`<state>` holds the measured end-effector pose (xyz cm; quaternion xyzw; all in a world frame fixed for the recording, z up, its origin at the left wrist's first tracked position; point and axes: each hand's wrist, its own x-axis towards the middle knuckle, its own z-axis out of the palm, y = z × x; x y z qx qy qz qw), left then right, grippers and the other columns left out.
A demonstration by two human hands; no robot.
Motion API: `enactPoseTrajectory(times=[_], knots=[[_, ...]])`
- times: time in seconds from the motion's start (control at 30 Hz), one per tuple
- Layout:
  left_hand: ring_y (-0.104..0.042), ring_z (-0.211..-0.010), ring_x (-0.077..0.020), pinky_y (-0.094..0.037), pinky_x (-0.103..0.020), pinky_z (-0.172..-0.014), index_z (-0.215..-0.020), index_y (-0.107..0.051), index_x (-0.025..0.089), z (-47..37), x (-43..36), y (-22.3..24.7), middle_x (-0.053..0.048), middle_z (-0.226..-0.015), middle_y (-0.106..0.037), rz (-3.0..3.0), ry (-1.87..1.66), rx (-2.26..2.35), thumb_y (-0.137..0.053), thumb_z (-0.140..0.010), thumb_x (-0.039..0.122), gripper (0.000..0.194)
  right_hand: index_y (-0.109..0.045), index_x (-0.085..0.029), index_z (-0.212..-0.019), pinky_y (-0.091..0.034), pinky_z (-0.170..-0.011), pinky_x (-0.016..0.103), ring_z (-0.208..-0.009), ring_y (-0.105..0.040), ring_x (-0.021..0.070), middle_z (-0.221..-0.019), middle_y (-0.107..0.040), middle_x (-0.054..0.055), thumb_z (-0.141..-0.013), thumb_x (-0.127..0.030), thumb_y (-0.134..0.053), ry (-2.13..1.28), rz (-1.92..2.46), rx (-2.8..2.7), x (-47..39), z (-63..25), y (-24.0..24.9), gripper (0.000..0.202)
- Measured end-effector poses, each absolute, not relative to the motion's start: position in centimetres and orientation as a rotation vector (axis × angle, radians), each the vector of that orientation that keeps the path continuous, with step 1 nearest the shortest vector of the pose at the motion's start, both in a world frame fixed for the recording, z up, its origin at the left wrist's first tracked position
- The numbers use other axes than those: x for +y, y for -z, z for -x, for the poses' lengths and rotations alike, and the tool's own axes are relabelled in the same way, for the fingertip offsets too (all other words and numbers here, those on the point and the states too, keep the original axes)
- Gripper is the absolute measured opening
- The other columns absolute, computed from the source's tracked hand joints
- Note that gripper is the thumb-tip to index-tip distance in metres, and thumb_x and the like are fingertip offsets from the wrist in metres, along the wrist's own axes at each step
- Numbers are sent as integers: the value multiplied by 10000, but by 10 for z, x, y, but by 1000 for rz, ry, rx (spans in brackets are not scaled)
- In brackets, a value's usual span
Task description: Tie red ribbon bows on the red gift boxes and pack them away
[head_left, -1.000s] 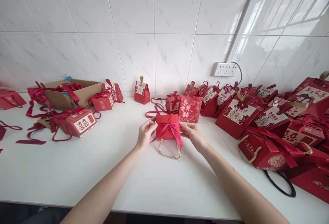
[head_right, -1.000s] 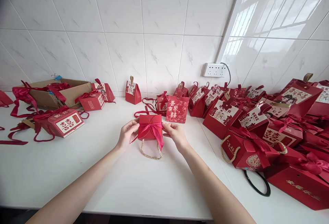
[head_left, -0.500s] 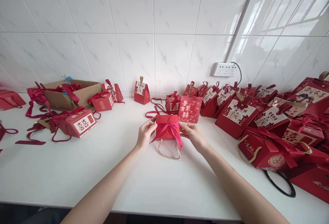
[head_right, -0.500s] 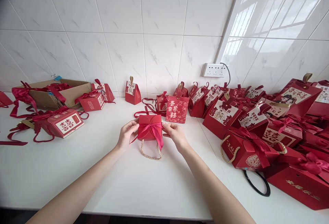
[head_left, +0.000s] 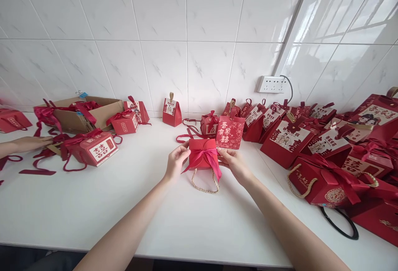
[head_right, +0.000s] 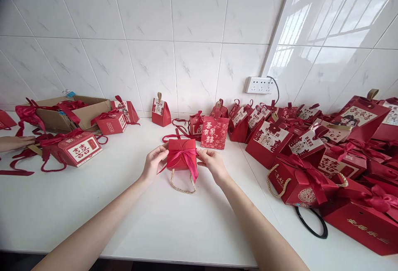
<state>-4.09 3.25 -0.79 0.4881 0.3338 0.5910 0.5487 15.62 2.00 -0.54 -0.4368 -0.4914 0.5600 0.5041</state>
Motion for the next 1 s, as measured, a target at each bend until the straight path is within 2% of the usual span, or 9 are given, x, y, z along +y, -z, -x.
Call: enactPoseTrajectory(times=[1.0], knots=[[-531,-744,-132,-388,-235,-554,-543,-441,152,40,31,3,-40,-1213,-548,-1180,-1388,830,-669,-625,361,320,-665,-174,-755,-468,-853,356,-996,-599,241,-920,-687,84,-696,-565,-637,-1353,1072,-1197,18,-155,4,396]])
